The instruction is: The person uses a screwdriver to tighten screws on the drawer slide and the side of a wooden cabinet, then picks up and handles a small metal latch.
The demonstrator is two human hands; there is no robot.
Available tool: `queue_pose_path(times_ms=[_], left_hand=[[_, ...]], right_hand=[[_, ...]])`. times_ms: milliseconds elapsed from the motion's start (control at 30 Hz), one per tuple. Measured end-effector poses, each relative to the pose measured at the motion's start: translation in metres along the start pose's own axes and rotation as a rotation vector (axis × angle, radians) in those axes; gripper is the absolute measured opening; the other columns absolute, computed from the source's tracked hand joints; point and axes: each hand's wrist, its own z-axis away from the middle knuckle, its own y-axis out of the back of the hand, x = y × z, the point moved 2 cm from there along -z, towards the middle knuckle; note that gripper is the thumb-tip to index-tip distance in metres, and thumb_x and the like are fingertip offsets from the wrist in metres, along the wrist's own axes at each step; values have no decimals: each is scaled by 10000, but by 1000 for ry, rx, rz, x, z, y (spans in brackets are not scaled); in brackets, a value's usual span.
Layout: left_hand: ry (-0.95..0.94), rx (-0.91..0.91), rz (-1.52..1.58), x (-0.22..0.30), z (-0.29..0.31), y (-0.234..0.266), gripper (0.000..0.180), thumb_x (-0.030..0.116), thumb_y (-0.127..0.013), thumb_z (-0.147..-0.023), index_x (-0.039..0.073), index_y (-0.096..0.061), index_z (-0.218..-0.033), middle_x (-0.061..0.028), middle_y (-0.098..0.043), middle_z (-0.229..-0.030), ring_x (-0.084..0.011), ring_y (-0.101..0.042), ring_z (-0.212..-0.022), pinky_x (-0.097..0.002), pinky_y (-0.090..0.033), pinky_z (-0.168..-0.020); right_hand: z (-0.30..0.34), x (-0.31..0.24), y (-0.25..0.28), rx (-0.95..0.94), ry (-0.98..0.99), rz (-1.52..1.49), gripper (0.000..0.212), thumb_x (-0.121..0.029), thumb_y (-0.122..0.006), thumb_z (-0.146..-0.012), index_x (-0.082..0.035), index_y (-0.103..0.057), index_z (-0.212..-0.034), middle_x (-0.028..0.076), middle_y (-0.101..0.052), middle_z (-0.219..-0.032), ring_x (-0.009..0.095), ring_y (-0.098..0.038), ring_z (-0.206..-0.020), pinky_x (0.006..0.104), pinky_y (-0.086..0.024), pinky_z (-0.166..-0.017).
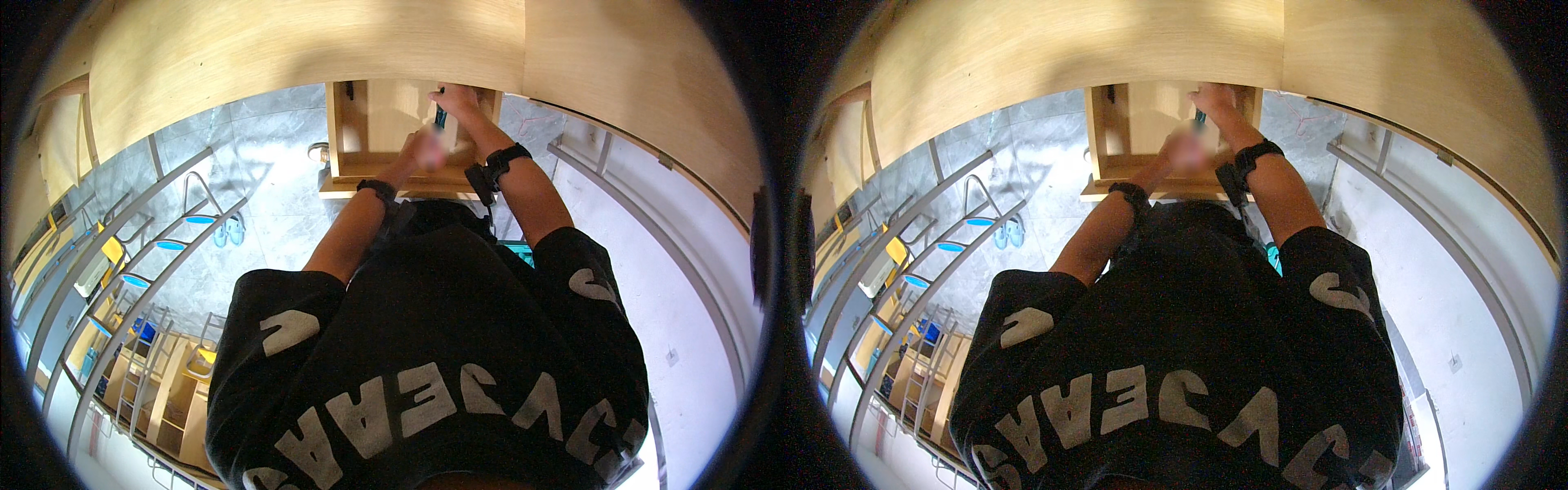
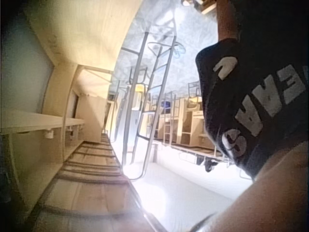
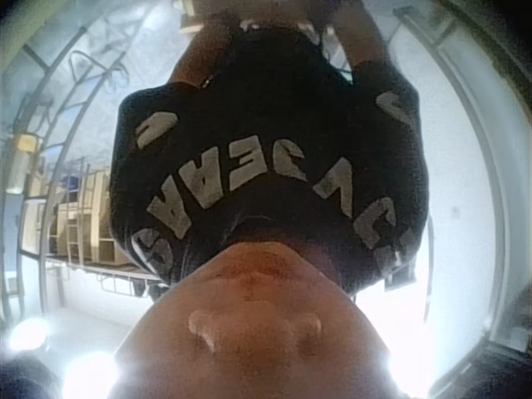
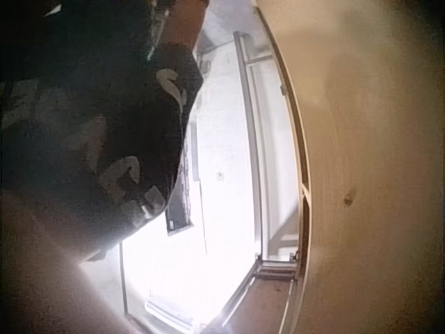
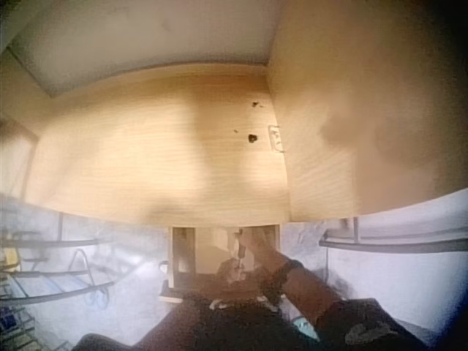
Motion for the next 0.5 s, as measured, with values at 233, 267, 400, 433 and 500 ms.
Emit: queue_pose_path(times_ms=[233,267,400,433,500], left_hand=[[-239,34,-8,-54,-14,-25,290,184,-677,-686,45,-530,-893,-35,-535,-679,-161,-513,-574,-324,-454,-507],[-156,-1,50,-60,-12,-22,290,185,-679,-683,48,-529,-891,-38,-529,-676,-163,-510,-582,-325,-451,-509],[-476,230,-348,-113,-15,-7,270,194,-685,-681,60,-526,-853,-29,-506,-670,-169,-493,-614,-331,-439,-519],[-435,196,-200,-92,-12,-7,236,190,-673,-691,68,-529,-832,-24,-505,-676,-170,-490,-623,-338,-442,-540],[-278,76,57,-46,-9,-7,197,183,-662,-706,73,-533,-807,-23,-511,-682,-170,-495,-631,-342,-449,-559]], right_hand=[[-14,27,-12,-45,56,-195,343,-298,-672,-706,-102,-662,-987,124,-625,-1048,284,-583,-991,377,-447,-884],[-10,19,-10,-53,59,-206,343,-298,-672,-706,-102,-662,-987,124,-625,-1048,284,-583,-991,377,-447,-884],[-16,-32,-16,-199,169,-271,336,-273,-677,-714,-96,-648,-997,109,-628,-1012,254,-579,-979,347,-450,-860],[-20,-13,-30,-106,194,-177,326,-260,-673,-719,-86,-645,-994,105,-630,-998,244,-578,-969,338,-451,-850],[-21,27,-49,52,119,-165,315,-248,-669,-728,-70,-644,-986,109,-631,-993,238,-577,-969,336,-451,-849]])
